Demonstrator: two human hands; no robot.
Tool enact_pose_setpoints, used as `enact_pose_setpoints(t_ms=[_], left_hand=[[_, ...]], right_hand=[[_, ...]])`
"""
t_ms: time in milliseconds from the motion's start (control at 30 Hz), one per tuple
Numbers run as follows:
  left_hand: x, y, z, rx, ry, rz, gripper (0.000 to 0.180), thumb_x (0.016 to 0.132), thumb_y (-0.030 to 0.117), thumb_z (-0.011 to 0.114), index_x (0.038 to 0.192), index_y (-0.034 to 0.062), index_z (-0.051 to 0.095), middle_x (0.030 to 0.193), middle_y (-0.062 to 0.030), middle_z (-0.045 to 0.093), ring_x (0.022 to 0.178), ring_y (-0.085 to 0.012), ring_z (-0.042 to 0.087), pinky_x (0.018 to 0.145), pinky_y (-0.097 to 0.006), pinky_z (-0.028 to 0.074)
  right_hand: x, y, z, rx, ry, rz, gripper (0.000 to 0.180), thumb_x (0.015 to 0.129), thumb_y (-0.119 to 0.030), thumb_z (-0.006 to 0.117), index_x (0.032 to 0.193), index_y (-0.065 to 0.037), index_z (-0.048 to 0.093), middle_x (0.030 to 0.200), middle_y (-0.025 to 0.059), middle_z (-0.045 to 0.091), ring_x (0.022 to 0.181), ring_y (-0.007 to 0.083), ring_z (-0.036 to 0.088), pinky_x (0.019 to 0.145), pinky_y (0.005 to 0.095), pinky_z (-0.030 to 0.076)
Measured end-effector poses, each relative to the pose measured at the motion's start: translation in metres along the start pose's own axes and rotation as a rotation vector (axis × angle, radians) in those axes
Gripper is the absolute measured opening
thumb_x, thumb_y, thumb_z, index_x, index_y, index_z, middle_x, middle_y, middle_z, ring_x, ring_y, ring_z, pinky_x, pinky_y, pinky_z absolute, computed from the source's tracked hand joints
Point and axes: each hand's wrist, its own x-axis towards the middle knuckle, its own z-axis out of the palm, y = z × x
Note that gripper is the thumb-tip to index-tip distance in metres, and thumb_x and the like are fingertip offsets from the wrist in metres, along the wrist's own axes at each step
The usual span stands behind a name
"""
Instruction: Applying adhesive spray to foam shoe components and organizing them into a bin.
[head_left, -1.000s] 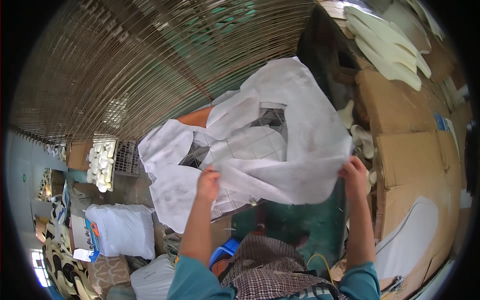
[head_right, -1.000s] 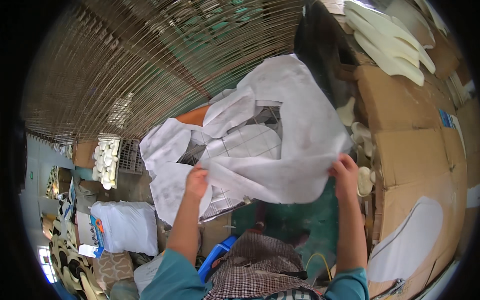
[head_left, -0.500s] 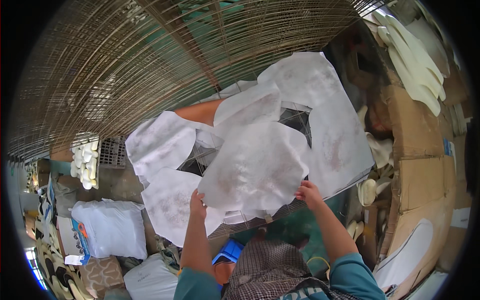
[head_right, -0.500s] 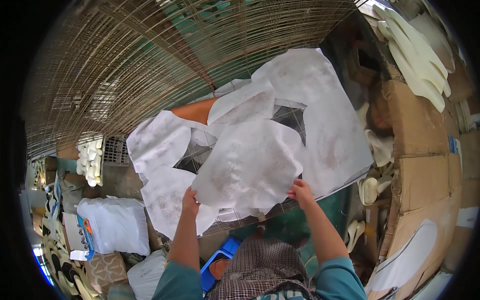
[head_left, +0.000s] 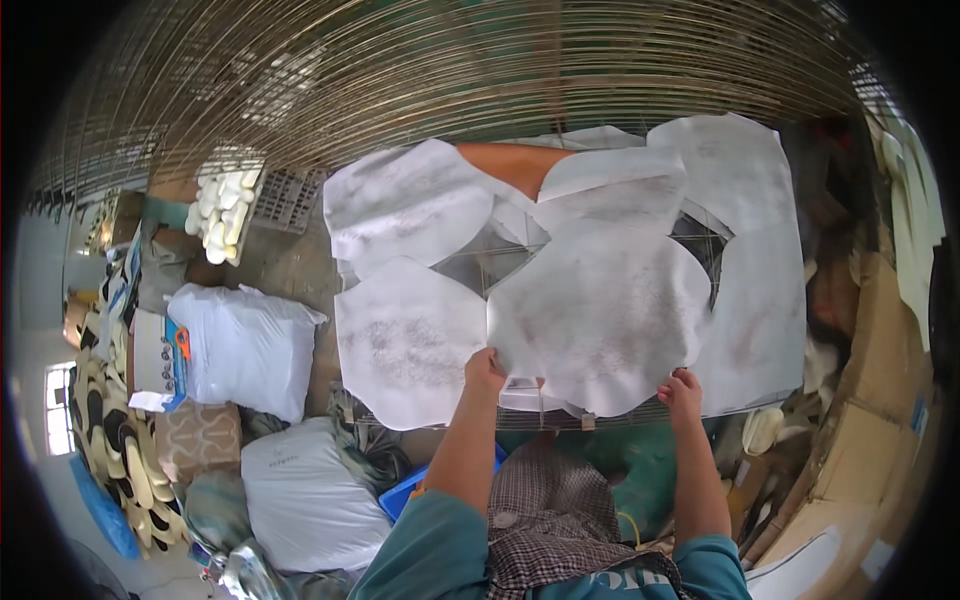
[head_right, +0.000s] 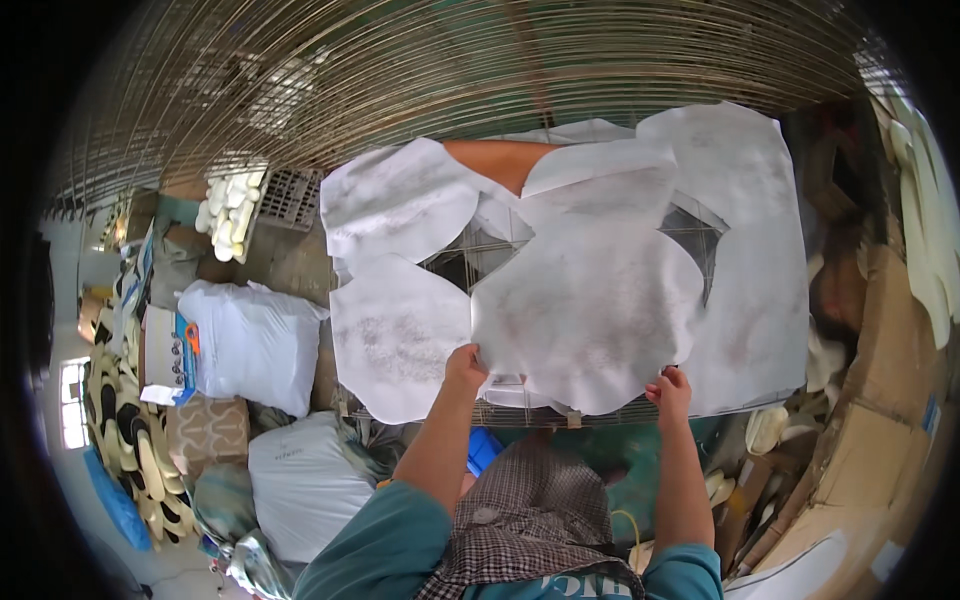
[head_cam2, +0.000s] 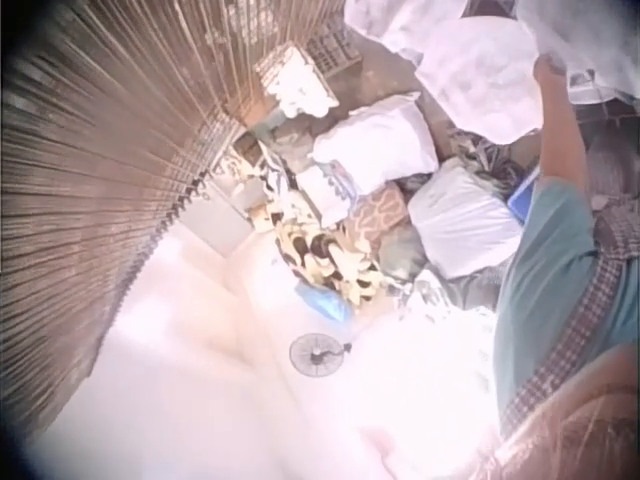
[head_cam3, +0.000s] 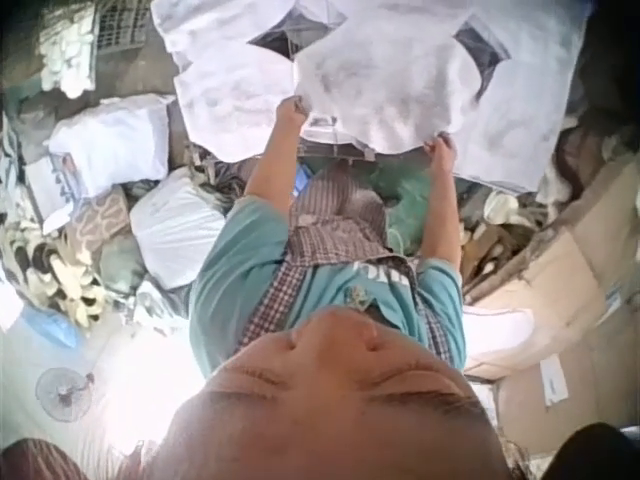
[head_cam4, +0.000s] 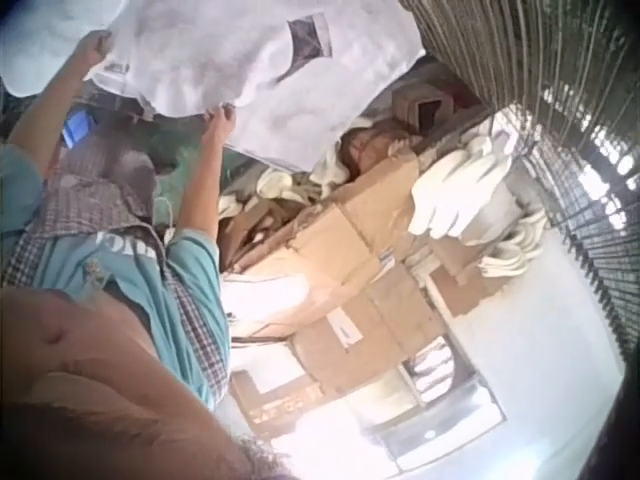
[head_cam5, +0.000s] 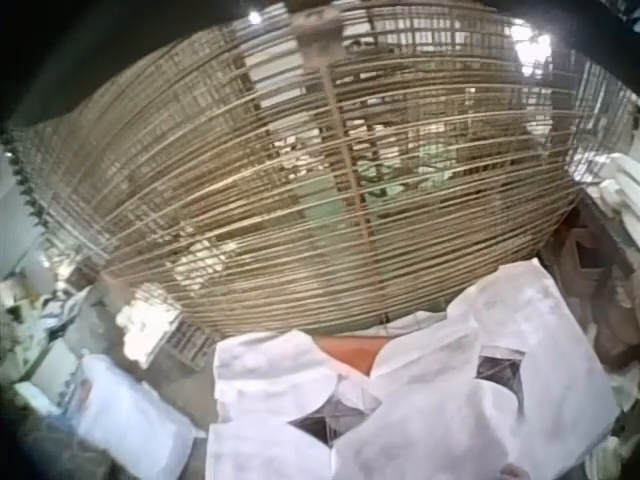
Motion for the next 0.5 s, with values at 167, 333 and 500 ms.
enact_pose_setpoints(t_ms=[167, 333, 500], left_hand=[[-0.013, 0.001, -0.023, 0.061, 0.240, 0.131, 0.019, 0.077, 0.004, 0.050, 0.095, -0.0021, 0.052, 0.095, -0.0167, 0.057, 0.088, -0.0329, 0.057, 0.073, -0.047, 0.049], [-0.021, 0.041, -0.042, 0.511, 0.404, 0.312, 0.014, 0.076, 0.008, 0.054, 0.089, 0.0045, 0.055, 0.066, -0.0113, 0.054, 0.052, -0.0233, 0.054, 0.039, -0.036, 0.043], [-0.081, 0.133, 0.077, 0.320, -0.177, 0.848, 0.020, 0.082, 0.016, 0.051, 0.100, 0.0077, 0.056, 0.083, -0.0038, 0.057, 0.073, -0.0166, 0.056, 0.065, -0.030, 0.048]], right_hand=[[-0.009, -0.003, -0.003, -0.050, 0.051, -0.041, 0.033, 0.079, -0.003, 0.051, 0.111, -0.001, 0.046, 0.088, 0.0083, 0.054, 0.063, 0.0173, 0.059, 0.051, 0.0255, 0.050], [-0.031, -0.016, -0.008, -0.138, 0.096, -0.185, 0.038, 0.077, -0.001, 0.052, 0.114, -0.001, 0.045, 0.104, 0.0096, 0.051, 0.063, 0.0129, 0.058, 0.051, 0.0229, 0.048], [-0.066, -0.017, -0.026, -0.221, 0.077, -0.299, 0.035, 0.075, -0.001, 0.054, 0.109, 0.000, 0.049, 0.099, 0.0091, 0.054, 0.061, 0.0132, 0.059, 0.051, 0.0233, 0.048]])
